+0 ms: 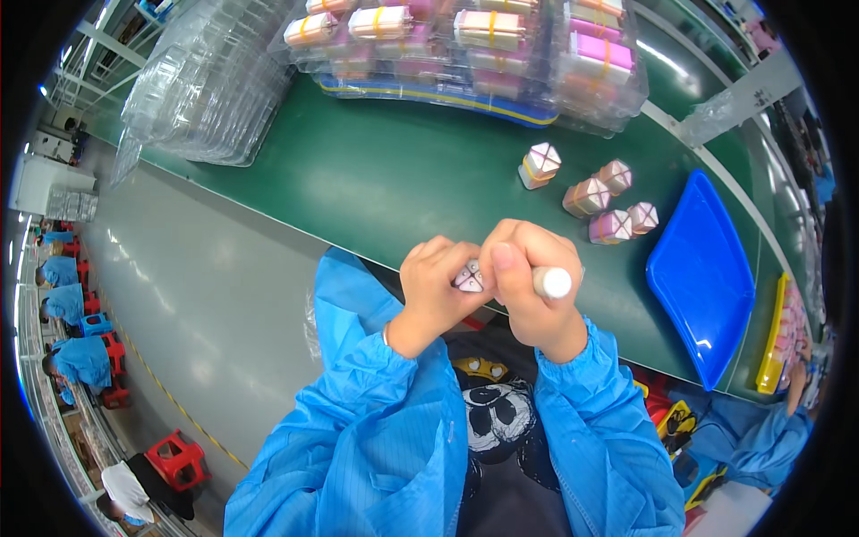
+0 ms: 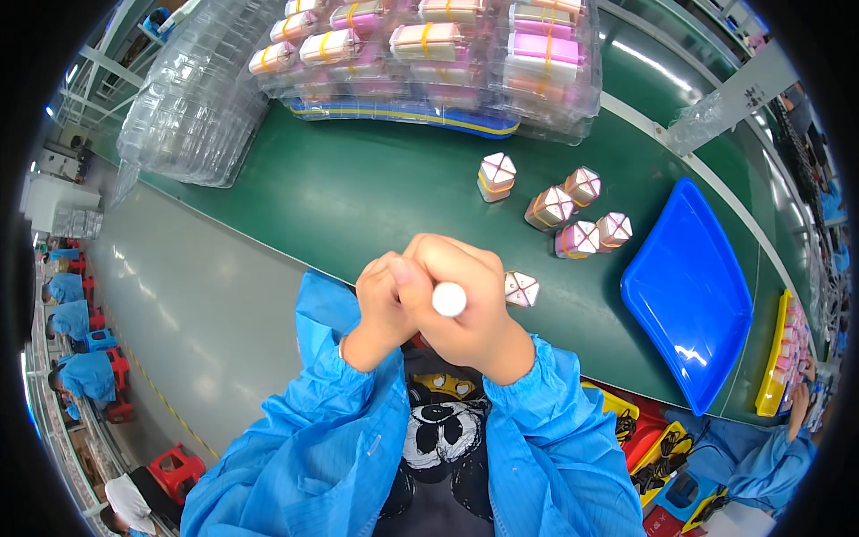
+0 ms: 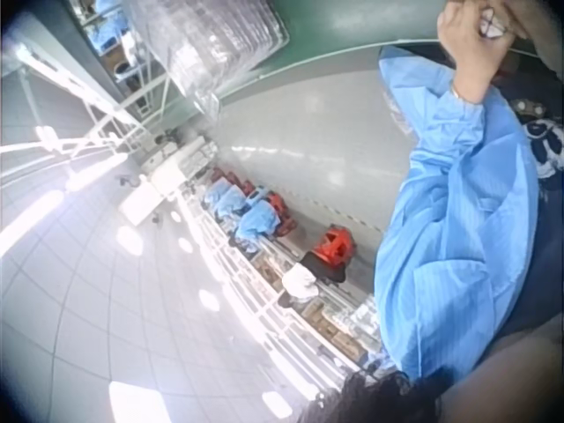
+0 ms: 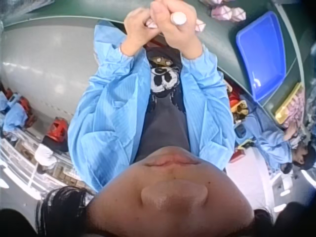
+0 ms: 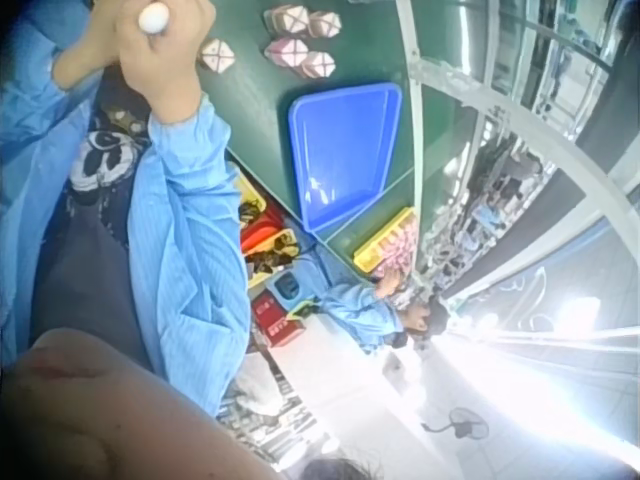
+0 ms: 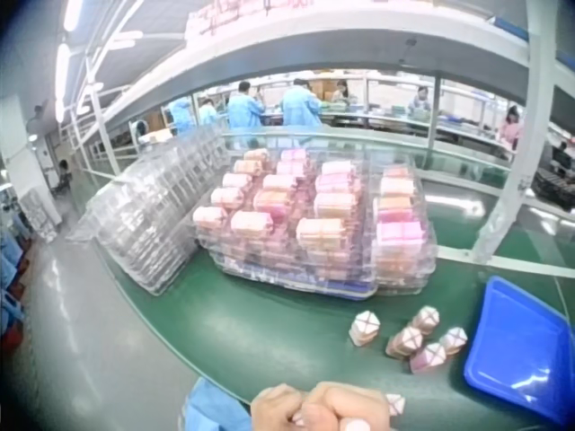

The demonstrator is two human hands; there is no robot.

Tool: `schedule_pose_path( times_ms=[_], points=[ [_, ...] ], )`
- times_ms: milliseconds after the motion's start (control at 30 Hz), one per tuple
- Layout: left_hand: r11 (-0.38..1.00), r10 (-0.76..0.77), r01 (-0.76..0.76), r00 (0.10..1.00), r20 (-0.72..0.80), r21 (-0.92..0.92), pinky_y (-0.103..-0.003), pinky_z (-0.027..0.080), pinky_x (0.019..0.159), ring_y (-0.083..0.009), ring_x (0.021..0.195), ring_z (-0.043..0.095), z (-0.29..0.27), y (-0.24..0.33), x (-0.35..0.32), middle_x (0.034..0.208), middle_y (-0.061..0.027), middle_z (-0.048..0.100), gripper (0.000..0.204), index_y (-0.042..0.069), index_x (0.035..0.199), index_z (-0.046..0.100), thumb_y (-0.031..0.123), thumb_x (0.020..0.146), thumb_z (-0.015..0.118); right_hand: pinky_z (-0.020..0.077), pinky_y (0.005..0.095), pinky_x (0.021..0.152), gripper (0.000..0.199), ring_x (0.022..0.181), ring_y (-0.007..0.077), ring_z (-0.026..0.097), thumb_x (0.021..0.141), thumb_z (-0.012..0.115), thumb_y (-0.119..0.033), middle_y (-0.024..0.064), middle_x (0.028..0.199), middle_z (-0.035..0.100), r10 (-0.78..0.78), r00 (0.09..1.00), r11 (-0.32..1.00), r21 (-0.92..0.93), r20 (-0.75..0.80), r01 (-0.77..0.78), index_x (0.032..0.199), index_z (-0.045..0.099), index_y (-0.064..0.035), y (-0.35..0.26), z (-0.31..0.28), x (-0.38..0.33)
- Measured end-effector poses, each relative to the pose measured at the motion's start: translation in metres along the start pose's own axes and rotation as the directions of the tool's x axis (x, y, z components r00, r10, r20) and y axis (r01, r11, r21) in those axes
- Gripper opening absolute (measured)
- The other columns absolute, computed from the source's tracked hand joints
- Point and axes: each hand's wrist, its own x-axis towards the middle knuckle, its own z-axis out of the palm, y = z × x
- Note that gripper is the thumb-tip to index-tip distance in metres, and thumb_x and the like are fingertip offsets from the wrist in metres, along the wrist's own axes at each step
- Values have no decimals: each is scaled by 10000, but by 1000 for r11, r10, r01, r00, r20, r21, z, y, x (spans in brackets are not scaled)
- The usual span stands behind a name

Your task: Marking small components with a pen and packaging them into plastic trays at an industrial assembly line.

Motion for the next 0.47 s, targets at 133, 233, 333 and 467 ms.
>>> schedule_pose_path(
  times_ms=[133, 233, 333, 467],
  points=[
    [998, -39, 38, 999, -15, -40, -350, 437, 578, -226, 639, 591, -2, 3, 0, 669, -17, 593, 291, 158, 784, 672, 294, 592, 842, 341, 266, 452, 326, 517, 86, 446, 981, 513, -126, 54, 659, 570, 16, 1000, 1000, 25, 0, -16, 671, 493, -27, -4, 1, 3],
    [999, -39, 39, 999, 1, -4, -349, 439, 579, -229, 643, 595, -3, 5, 1, 682, -17, 599, 292, 164, 785, 674, 297, 588, 845, 332, 259, 449, 318, 513, 78, 437, 982, 514, -119, 49, 660, 569, -15, 1000, 1000, -14, 8, 15, 678, 486, -31, 1, 2, 4],
    [1000, -29, 29, 1000, -10, 0, -349, 439, 576, -228, 641, 596, -1, 3, 0, 691, -17, 602, 289, 170, 789, 677, 297, 591, 845, 327, 253, 444, 317, 510, 72, 436, 985, 512, -124, 46, 659, 569, 0, 1000, 1000, -23, -2, 0, 682, 480, -38, -2, 2, -1],
    [999, -21, 21, 1000, 4, -49, -349, 443, 586, -226, 650, 601, -3, 1, 1, 705, -13, 611, 291, 171, 802, 681, 293, 593, 843, 331, 250, 434, 322, 504, 68, 445, 996, 509, -161, 44, 658, 573, 19, 999, 999, 36, -43, -17, 694, 504, -47, -2, -2, 1]
  ],
)
